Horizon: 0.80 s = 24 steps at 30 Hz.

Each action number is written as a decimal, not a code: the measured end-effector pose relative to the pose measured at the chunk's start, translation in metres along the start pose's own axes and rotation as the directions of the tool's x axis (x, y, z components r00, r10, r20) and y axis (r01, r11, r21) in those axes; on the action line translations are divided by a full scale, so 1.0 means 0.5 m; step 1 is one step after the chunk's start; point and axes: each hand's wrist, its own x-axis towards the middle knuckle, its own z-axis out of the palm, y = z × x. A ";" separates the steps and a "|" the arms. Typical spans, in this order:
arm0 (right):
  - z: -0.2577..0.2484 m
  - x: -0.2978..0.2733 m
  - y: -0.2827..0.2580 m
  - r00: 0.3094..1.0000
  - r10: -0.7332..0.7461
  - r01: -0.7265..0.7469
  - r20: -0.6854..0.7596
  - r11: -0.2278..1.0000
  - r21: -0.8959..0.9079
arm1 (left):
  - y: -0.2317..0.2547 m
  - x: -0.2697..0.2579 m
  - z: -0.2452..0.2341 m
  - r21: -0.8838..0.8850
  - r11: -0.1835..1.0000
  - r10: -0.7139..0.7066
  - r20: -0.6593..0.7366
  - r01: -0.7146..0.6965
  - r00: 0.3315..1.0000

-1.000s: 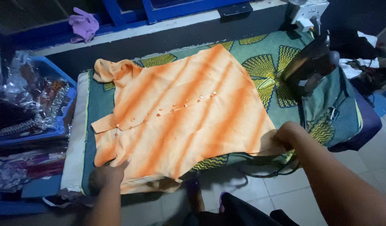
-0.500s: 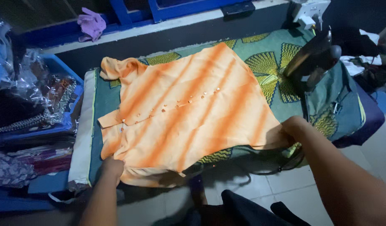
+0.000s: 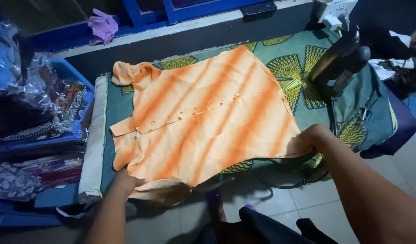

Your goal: The person irons an orange button-up shirt on a patterned ironing board. They repeatedly lift, unfold, and reposition the shirt to smooth different sections, then use a steam iron to press the fabric.

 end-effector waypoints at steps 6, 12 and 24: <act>0.009 0.006 -0.002 0.993 -0.105 0.084 -0.051 0.944 -0.318 | -0.019 0.011 -0.004 0.114 0.969 -0.214 -0.065 0.220 0.975; -0.005 0.005 0.011 0.999 0.024 -0.023 -0.022 0.999 0.045 | -0.048 0.051 -0.015 0.441 0.884 -0.092 -0.162 0.155 0.983; -0.018 -0.069 -0.020 0.972 -0.132 0.082 -0.193 0.966 -0.245 | -0.073 0.074 -0.013 0.643 0.732 -0.097 -0.227 0.224 0.969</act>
